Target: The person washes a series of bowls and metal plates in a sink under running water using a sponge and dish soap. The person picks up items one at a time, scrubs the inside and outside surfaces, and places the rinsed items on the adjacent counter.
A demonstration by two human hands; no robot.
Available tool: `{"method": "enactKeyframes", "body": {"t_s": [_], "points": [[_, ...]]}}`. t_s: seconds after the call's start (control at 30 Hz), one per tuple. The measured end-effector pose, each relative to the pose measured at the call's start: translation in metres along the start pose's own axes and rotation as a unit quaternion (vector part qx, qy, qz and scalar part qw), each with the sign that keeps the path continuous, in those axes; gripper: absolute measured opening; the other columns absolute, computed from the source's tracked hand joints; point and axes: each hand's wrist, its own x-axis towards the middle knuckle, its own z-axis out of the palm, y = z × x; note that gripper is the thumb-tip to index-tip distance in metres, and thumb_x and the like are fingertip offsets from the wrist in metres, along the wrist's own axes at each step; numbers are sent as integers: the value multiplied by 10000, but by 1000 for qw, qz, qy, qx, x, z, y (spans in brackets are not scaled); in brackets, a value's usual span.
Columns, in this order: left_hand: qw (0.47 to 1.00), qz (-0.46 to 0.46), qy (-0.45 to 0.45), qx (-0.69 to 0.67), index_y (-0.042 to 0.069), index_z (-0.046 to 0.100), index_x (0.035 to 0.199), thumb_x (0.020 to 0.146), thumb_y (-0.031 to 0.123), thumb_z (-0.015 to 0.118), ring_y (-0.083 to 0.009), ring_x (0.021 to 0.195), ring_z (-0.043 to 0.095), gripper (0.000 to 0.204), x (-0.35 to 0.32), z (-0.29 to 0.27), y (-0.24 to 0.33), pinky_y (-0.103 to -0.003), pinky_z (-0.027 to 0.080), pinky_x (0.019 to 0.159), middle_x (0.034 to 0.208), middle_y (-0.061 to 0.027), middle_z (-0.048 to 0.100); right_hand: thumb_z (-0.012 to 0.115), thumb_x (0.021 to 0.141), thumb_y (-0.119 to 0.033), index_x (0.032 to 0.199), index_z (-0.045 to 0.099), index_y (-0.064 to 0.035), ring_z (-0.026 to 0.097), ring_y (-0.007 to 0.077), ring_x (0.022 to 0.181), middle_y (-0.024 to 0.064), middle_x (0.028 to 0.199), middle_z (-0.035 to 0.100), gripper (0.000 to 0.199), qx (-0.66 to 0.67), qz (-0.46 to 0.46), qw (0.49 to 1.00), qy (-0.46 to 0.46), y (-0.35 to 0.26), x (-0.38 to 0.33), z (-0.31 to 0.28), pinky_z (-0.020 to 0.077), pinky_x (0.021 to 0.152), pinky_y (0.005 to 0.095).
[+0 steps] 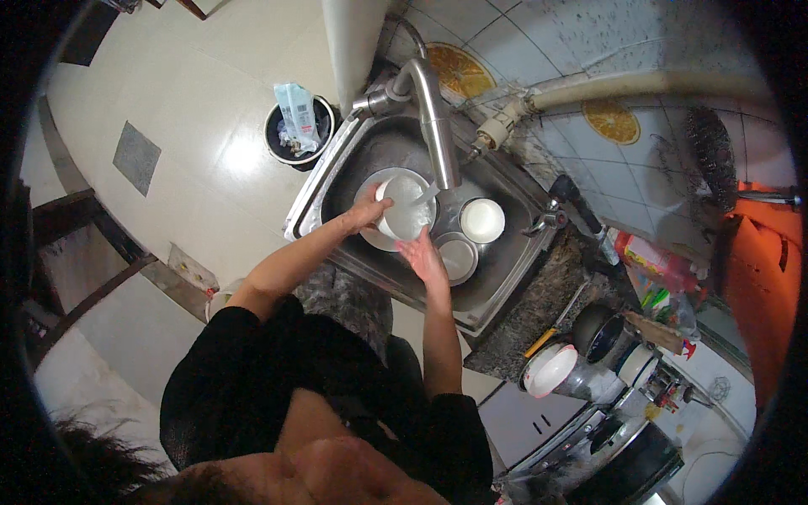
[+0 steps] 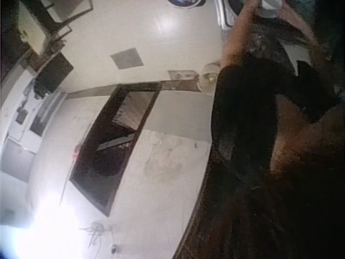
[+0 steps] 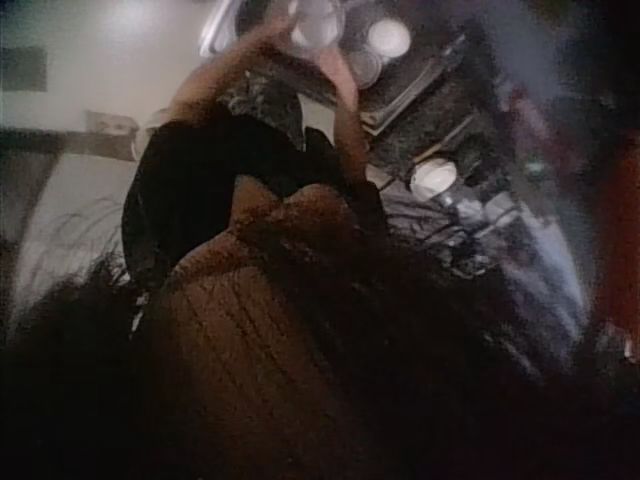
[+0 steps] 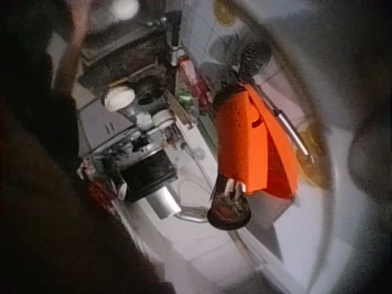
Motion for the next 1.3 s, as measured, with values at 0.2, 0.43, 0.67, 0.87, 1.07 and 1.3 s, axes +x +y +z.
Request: {"method": "enactKeyframes", "body": {"t_s": [0.2, 0.43, 0.67, 0.87, 1.07, 1.3], "points": [[891, 178, 171, 382, 196, 301, 1206, 673, 428, 558, -401, 987, 356, 636, -32, -11, 40, -484, 367, 785, 1071, -237, 329, 457, 792, -254, 1155, 338, 2, 451, 306, 1003, 168, 1115, 450, 459, -737, -184, 622, 192, 26, 83, 3, 364, 828, 365], [838, 218, 190, 463, 238, 352, 1183, 674, 491, 530, -352, 937, 373, 596, -25, 3, 35, -454, 388, 723, 1037, -212, 344, 553, 705, -188, 978, 456, -5, 505, 340, 875, 217, 958, 511, 344, -733, -221, 599, 235, 12, 85, -2, 402, 728, 401], [961, 69, 165, 211, 139, 299, 1219, 727, 567, 411, -430, 1106, 296, 661, 29, 23, -11, -414, 271, 919, 1181, -294, 312, 409, 638, 65, 1173, 345, -90, 412, 202, 1003, 70, 1120, 395, 560, -141, -242, 955, 100, 1, 47, 48, 360, 809, 303], [983, 104, 107, 105, 10, 422, 1118, 772, 507, 387, -319, 992, 463, 606, 97, 9, -65, -367, 333, 867, 1043, -220, 491, 439, 614, 51, 1294, 114, -119, 320, 228, 1130, 96, 1244, 288, 772, -258, -145, 955, 7, 24, 72, 69, 283, 929, 321], [999, 26, 30, 4, -27, 421, 1114, 783, 461, 409, -249, 950, 489, 591, 99, 9, -40, -325, 375, 809, 995, -167, 530, 480, 626, -9, 1200, 330, -75, 365, 376, 1066, 207, 1112, 432, 597, -850, -183, 494, -11, 1, 47, 31, 290, 909, 397], [977, 166, 130, -17, 116, 334, 1185, 767, 379, 467, -269, 934, 512, 511, 77, 34, -71, -344, 414, 764, 994, -159, 536, 457, 691, -9, 1063, 415, -4, 437, 399, 959, 224, 1029, 481, 374, -585, -208, 780, 81, 23, 67, 49, 312, 871, 415]]}}
